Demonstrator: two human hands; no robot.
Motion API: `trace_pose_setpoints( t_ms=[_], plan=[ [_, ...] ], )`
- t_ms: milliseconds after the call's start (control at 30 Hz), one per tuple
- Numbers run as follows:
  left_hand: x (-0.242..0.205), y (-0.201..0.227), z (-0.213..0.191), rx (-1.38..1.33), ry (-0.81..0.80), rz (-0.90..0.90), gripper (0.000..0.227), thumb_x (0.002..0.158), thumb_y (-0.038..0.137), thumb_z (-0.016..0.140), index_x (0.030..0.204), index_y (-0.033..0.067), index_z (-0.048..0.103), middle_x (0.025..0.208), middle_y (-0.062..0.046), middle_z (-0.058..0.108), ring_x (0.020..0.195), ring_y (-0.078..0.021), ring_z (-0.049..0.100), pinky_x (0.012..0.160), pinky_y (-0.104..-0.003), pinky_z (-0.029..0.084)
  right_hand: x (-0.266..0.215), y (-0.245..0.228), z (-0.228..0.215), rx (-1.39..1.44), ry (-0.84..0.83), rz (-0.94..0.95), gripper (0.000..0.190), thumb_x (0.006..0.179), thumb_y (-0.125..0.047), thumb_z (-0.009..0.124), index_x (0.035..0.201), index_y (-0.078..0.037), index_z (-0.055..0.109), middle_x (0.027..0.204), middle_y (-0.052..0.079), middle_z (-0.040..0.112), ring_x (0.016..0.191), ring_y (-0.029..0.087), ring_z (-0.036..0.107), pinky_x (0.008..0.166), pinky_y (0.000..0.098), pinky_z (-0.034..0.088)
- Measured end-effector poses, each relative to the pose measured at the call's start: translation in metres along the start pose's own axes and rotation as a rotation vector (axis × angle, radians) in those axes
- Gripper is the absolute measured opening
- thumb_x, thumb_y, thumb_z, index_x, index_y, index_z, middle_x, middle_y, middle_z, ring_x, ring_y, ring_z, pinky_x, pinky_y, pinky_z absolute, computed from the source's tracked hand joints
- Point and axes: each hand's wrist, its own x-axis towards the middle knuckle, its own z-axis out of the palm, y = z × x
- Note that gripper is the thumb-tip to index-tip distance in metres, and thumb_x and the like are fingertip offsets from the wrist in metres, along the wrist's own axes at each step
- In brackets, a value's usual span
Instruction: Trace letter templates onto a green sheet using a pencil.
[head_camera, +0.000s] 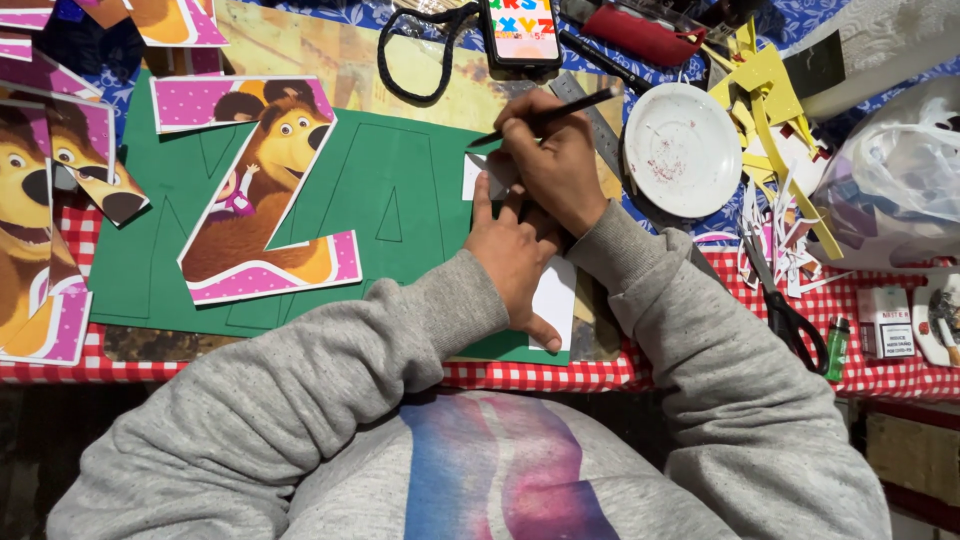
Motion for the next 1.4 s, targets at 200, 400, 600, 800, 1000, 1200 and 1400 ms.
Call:
trace_pose_setpoints(
  t_ms=[200,400,600,800,1000,1200,1400],
  plan=[
    [-0.01,0.001,-0.012,0.031,-0.073,-0.005,0.131,0.052,0.102,0.061,0.146,0.0113,0.054,0.144,-0.021,0.052,0.151,-0.0501,0.018,0.114,-0.079,-0.003,-0.022,-0.026,-0.024,0.209,0.048,-0.04,0.016,0.114,-0.009,0.053,0.119,0.003,0.064,0.098,0.007,0.069,0.088,0.014,0.071,0.082,0.0312,0.063],
    [-0.007,0.0,-0.001,0.026,0.095,-0.002,0.141,0.045,0.1,0.066,0.152,0.0125,0.039,0.163,-0.023,0.018,0.151,-0.0501,-0.001,0.107,-0.082,0.003,-0.073,-0.062,-0.048,-0.348,0.02,-0.015,0.015,0.111,-0.01,0.059,0.12,0.0,0.064,0.104,0.013,0.075,0.095,0.019,0.076,0.08,0.0315,0.06],
    [-0.007,0.0,0.001,-0.011,0.157,0.015,0.147,0.043,0.098,0.069,0.157,0.0145,0.03,0.167,-0.021,0.01,0.151,-0.0512,0.003,0.109,-0.082,0.009,-0.125,-0.059,-0.053,-0.492,-0.091,0.021,0.028,0.099,-0.011,0.069,0.122,0.0,0.057,0.129,0.019,0.067,0.101,0.031,0.074,0.082,0.0371,0.058],
    [-0.004,0.0,0.005,-0.032,0.194,0.018,0.157,0.038,0.097,0.072,0.16,0.0139,0.018,0.166,-0.021,0.012,0.15,-0.0511,0.005,0.107,-0.083,0.01,-0.136,-0.053,-0.051,-0.406,-0.184,0.081,0.044,0.093,-0.016,0.074,0.123,0.001,0.046,0.158,0.023,0.046,0.109,0.036,0.068,0.088,0.0415,0.054],
    [-0.007,0.0,0.005,-0.069,0.244,0.031,0.159,0.036,0.093,0.077,0.159,0.0094,0.02,0.165,-0.022,0.017,0.15,-0.0518,0.009,0.108,-0.083,0.011,-0.136,-0.057,-0.048,-0.417,-0.199,0.026,0.055,0.095,-0.014,0.071,0.138,0.004,0.041,0.152,0.026,0.045,0.129,0.042,0.056,0.104,0.0459,0.048],
    [-0.009,-0.007,-0.008,-0.072,0.214,0.044,0.151,0.04,0.086,0.084,0.152,0.0014,0.028,0.163,-0.024,0.021,0.15,-0.0499,0.014,0.109,-0.081,0.016,-0.137,-0.053,-0.051,-0.499,-0.21,-0.029,0.054,0.095,-0.014,0.072,0.137,0.002,0.041,0.147,0.024,0.053,0.121,0.04,0.059,0.101,0.0448,0.05],
    [0.021,-0.048,-0.044,-0.09,-0.018,0.113,0.071,0.078,0.024,0.075,0.144,0.0135,0.054,0.134,-0.016,0.061,0.124,-0.0338,0.058,0.101,-0.049,0.051,-0.132,-0.069,-0.049,-0.523,-0.248,0.042,0.063,0.094,-0.016,0.073,0.144,0.003,0.04,0.13,0.02,0.06,0.113,0.037,0.061,0.098,0.045,0.05]
  ],
)
